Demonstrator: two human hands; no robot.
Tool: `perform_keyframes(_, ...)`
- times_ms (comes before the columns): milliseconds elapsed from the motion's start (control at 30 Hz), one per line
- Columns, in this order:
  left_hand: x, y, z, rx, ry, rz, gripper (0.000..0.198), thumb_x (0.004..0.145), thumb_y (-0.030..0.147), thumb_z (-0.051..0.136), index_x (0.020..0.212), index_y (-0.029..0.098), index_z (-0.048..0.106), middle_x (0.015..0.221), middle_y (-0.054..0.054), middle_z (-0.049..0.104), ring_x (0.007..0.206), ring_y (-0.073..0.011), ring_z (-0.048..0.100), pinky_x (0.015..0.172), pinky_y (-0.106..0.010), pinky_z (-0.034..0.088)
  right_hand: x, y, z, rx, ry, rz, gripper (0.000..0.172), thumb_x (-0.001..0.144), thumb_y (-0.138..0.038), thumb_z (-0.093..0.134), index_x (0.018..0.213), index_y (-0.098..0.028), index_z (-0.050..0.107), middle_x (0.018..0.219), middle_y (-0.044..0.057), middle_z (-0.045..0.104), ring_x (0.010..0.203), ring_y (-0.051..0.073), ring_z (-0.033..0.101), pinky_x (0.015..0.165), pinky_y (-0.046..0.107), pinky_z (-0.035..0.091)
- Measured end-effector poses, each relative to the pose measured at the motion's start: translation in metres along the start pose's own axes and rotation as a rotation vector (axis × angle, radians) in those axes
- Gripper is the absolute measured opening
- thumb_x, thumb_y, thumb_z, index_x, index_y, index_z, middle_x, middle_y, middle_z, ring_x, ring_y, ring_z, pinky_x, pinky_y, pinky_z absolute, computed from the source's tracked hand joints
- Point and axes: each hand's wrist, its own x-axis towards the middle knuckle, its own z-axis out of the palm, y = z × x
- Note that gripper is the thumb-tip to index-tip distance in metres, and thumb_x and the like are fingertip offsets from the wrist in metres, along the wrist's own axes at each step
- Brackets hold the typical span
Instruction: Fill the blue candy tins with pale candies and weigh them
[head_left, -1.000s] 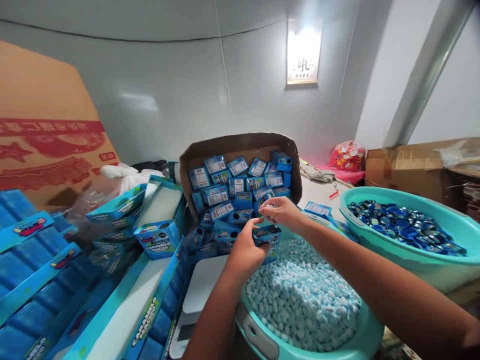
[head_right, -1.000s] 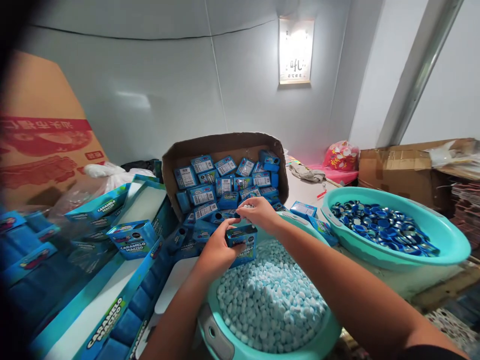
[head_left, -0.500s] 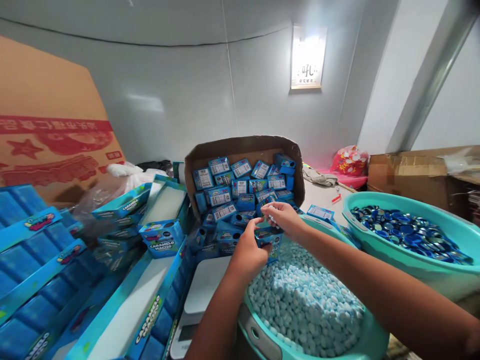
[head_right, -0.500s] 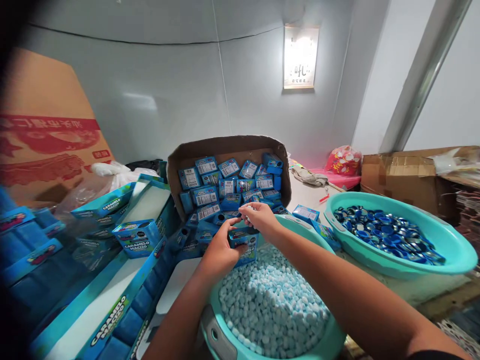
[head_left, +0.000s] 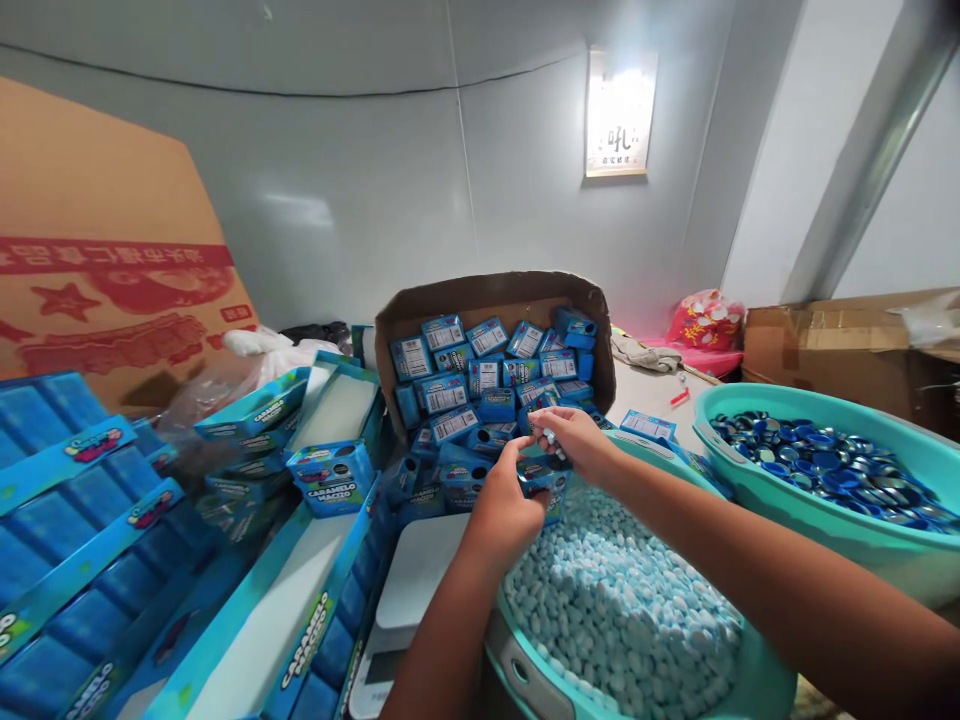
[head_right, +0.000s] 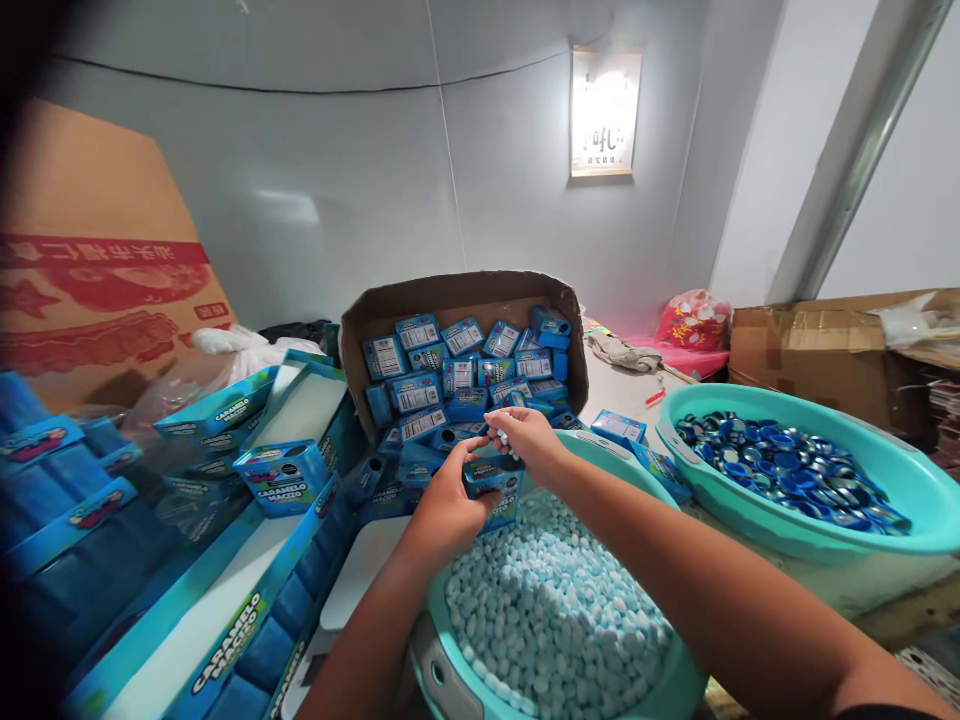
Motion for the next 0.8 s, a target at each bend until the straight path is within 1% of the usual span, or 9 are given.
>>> perform_keyframes(200,-0.0003,0.0025,-0.0008,0.025,0.006,0.002,0.064,0.068,0.011,0.066,0.129,0.025,0.049,0.118,-0.007,0.063,0.104,-0.0237,0.062,0.092,-0.034,0.045,-0.0003,-0.0010,0.0009,0.010,0.017,0.028,0.027,0.068,-0.037,0.073,0.064,-0.015,0.059,0.057,-0.001,0.055,0.048,0.006,0.044,0.046,0.020,0.031)
perform_keyframes(333,-0.0011,0.0041,-0.0013,0.027,0.007,0.005,0.062,0.070,0.011,0.065,0.128,0.026,0.050,0.117,-0.007,0.063,0.102,-0.0227,0.063,0.091,-0.034,0.046,-0.0027,-0.0033,0.0022,0.004,0.022,0.026,0.025,0.068,-0.035,0.073,0.064,-0.014,0.059,0.057,-0.001,0.055,0.048,0.007,0.044,0.044,0.020,0.030)
perform_keyframes(500,-0.0008,0.0034,-0.0006,0.032,0.015,0.018,0.061,0.070,0.010,0.065,0.127,0.024,0.050,0.117,-0.008,0.062,0.102,-0.0219,0.062,0.092,-0.033,0.046,-0.0030,-0.0043,0.0030,0.052,0.012,0.011,0.023,0.068,-0.032,0.073,0.066,-0.014,0.059,0.061,-0.001,0.055,0.049,0.006,0.045,0.045,0.019,0.032)
perform_keyframes(633,-0.0006,0.0032,-0.0003,0.054,0.027,-0.007,0.062,0.069,0.010,0.065,0.128,0.024,0.051,0.121,-0.009,0.059,0.105,-0.0228,0.061,0.093,-0.034,0.045,-0.0037,-0.0063,0.0046,0.076,0.020,0.035,0.019,0.069,-0.028,0.072,0.068,-0.013,0.060,0.061,0.000,0.056,0.049,0.006,0.045,0.044,0.019,0.033)
perform_keyframes(800,-0.0010,0.0040,-0.0004,0.049,0.030,-0.011,0.063,0.068,0.009,0.065,0.128,0.023,0.051,0.120,-0.009,0.058,0.104,-0.0223,0.061,0.092,-0.033,0.046,-0.0061,-0.0091,0.0059,0.091,0.023,0.025,0.018,0.069,-0.027,0.071,0.065,-0.014,0.059,0.059,0.000,0.055,0.048,0.007,0.045,0.043,0.019,0.033)
